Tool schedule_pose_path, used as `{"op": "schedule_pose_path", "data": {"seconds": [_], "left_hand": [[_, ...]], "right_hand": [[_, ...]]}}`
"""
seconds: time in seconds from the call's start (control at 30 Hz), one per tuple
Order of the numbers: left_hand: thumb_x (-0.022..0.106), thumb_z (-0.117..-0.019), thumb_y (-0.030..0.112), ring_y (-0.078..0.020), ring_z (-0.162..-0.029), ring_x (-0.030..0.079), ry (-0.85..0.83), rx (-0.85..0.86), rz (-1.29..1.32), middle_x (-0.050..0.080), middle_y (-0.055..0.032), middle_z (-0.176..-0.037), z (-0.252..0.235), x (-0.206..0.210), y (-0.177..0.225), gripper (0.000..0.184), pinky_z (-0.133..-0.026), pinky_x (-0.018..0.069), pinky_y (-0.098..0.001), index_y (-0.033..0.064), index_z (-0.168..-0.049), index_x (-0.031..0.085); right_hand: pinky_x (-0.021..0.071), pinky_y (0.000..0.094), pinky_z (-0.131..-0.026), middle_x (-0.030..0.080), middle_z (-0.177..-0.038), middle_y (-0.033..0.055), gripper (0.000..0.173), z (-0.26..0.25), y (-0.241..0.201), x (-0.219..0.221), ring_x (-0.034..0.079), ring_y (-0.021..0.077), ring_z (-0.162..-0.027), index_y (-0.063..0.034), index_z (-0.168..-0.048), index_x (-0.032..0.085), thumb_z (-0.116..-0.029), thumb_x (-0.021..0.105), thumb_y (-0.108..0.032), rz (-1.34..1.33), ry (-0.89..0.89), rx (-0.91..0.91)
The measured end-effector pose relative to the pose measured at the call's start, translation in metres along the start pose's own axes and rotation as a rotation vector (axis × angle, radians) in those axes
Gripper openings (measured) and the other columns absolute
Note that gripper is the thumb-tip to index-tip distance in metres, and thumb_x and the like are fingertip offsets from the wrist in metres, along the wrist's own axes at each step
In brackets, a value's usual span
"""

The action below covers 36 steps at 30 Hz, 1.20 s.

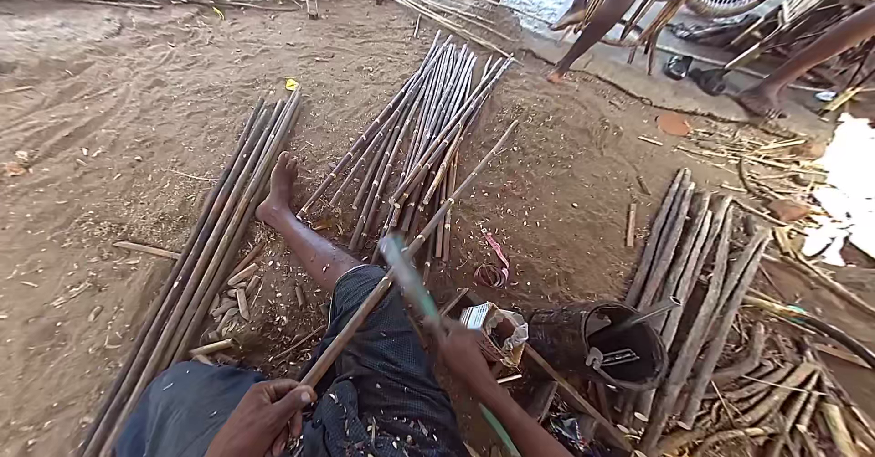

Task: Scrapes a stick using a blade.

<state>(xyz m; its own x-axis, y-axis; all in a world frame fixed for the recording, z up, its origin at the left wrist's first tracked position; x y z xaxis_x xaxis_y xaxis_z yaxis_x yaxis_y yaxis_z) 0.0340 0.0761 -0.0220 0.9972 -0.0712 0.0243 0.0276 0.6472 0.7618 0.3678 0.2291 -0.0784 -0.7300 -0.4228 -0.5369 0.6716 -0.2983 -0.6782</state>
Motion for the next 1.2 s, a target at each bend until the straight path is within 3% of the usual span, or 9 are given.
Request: {"op": "schedule_pose_path", "data": {"seconds": [0.1, 0.2, 0.3, 0.5, 0.63, 0.73, 0.9, 1.0, 1.2], "left_hand": [[0.068, -0.0962, 0.031, -0.0084, -0.040, 0.051, 0.003, -0.017, -0.033, 0.066, -0.0042, -0.062, 0.001, -0.004, -0.003, 0.027, -0.038, 0.0423, -0.0220, 0.0050, -0.097, 0.074], [0.061, -0.1012, 0.033, -0.0079, -0.040, 0.051, -0.071, -0.028, -0.009, 0.065, -0.0039, -0.062, -0.002, 0.004, -0.004, 0.030, -0.038, 0.0422, -0.0213, 0.0054, -0.104, 0.075], [0.056, -0.1027, 0.038, -0.0066, -0.039, 0.051, -0.166, -0.039, 0.051, 0.064, -0.0028, -0.060, 0.001, 0.000, -0.005, 0.037, -0.037, 0.0433, -0.0210, 0.0051, -0.106, 0.074], [0.056, -0.1030, 0.040, -0.0051, -0.039, 0.051, -0.254, -0.039, 0.149, 0.062, -0.0011, -0.058, -0.002, 0.007, -0.022, 0.040, -0.037, 0.0434, -0.0199, 0.0043, -0.107, 0.074], [0.065, -0.0984, 0.037, -0.0069, -0.039, 0.051, -0.138, 0.011, 0.034, 0.063, -0.0024, -0.057, -0.008, 0.001, -0.014, 0.033, -0.037, 0.0431, -0.0214, 0.0057, -0.099, 0.076], [0.073, -0.0908, 0.049, -0.0110, -0.044, 0.055, 0.047, 0.045, -0.313, 0.065, -0.0011, -0.061, -0.011, -0.002, -0.011, 0.035, -0.043, 0.0464, -0.0272, 0.0140, -0.091, 0.076], [0.071, -0.0884, 0.057, -0.0111, -0.047, 0.057, 0.099, 0.118, -0.460, 0.066, 0.0015, -0.062, -0.014, -0.015, -0.016, 0.040, -0.046, 0.0498, -0.0307, 0.0173, -0.091, 0.076], [0.069, -0.0886, 0.061, -0.0119, -0.049, 0.058, 0.100, 0.136, -0.498, 0.064, 0.0019, -0.062, -0.027, -0.003, 0.001, 0.044, -0.049, 0.0509, -0.0328, 0.0175, -0.087, 0.074], [0.074, -0.0889, 0.053, -0.0197, -0.092, 0.067, 0.020, 0.112, -0.587, 0.070, -0.0040, -0.107, -0.057, 0.044, 0.054, 0.059, -0.086, 0.0558, -0.0478, 0.0208, -0.137, 0.062]], "right_hand": [[0.0525, 0.0486, -0.071, 0.062, -0.077, 0.0074, 0.056, 0.016, -0.017, 0.013, 0.062, 0.0232, -0.072, -0.0084, -0.095, 0.069, -0.1004, 0.051, -0.061, 0.138, -0.127, -0.124], [0.0522, 0.0396, -0.055, 0.060, -0.066, 0.0068, 0.055, -0.010, 0.012, -0.008, 0.058, 0.0198, -0.054, -0.0046, -0.095, 0.065, -0.1056, 0.047, -0.056, -0.076, 0.054, 0.078], [0.0548, 0.0454, -0.066, 0.062, -0.074, 0.0063, 0.054, 0.005, -0.002, 0.009, 0.062, 0.0218, -0.065, -0.0083, -0.100, 0.068, -0.1034, 0.047, -0.058, 0.011, -0.045, -0.017], [0.0514, 0.0372, -0.051, 0.059, -0.064, 0.0058, 0.054, 0.002, 0.009, 0.005, 0.057, 0.0181, -0.051, -0.0054, -0.094, 0.065, -0.1062, 0.047, -0.055, -0.061, -0.034, 0.020], [0.0523, 0.0514, -0.070, 0.062, -0.077, 0.0096, 0.057, 0.026, -0.022, 0.019, 0.063, 0.0260, -0.073, -0.0078, -0.095, 0.068, -0.1004, 0.050, -0.062, 0.184, -0.202, -0.087], [0.0519, 0.0425, -0.054, 0.060, -0.067, 0.0101, 0.060, -0.014, 0.012, -0.021, 0.058, 0.0233, -0.053, -0.0037, -0.102, 0.065, -0.1044, 0.046, -0.060, -0.050, 0.080, 0.128], [0.0523, 0.0556, -0.070, 0.061, -0.079, 0.0100, 0.061, 0.043, -0.035, 0.023, 0.064, 0.0286, -0.077, -0.0112, -0.092, 0.065, -0.0974, 0.048, -0.070, 0.328, -0.299, -0.136], [0.0544, 0.0485, -0.068, 0.063, -0.074, 0.0071, 0.054, 0.036, -0.029, -0.009, 0.063, 0.0232, -0.068, -0.0105, -0.096, 0.069, -0.1013, 0.050, -0.061, 0.131, -0.094, -0.061], [0.0510, 0.0371, -0.050, 0.059, -0.065, 0.0045, 0.047, 0.045, -0.030, -0.016, 0.056, 0.0173, -0.050, -0.0072, -0.102, 0.068, -0.1053, 0.049, -0.050, -0.193, -0.017, -0.003]]}}
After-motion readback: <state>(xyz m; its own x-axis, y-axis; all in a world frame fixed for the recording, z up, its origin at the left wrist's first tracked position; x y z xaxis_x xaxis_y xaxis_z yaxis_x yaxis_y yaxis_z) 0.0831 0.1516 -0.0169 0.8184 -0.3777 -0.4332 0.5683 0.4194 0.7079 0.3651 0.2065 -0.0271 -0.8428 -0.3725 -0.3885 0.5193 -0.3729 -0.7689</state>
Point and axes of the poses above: each hand's wrist, its own z-axis away from the middle knuckle, its own x-axis out of the palm, y = z × x, the point moved 8 cm from there along -z, towards the middle knuckle
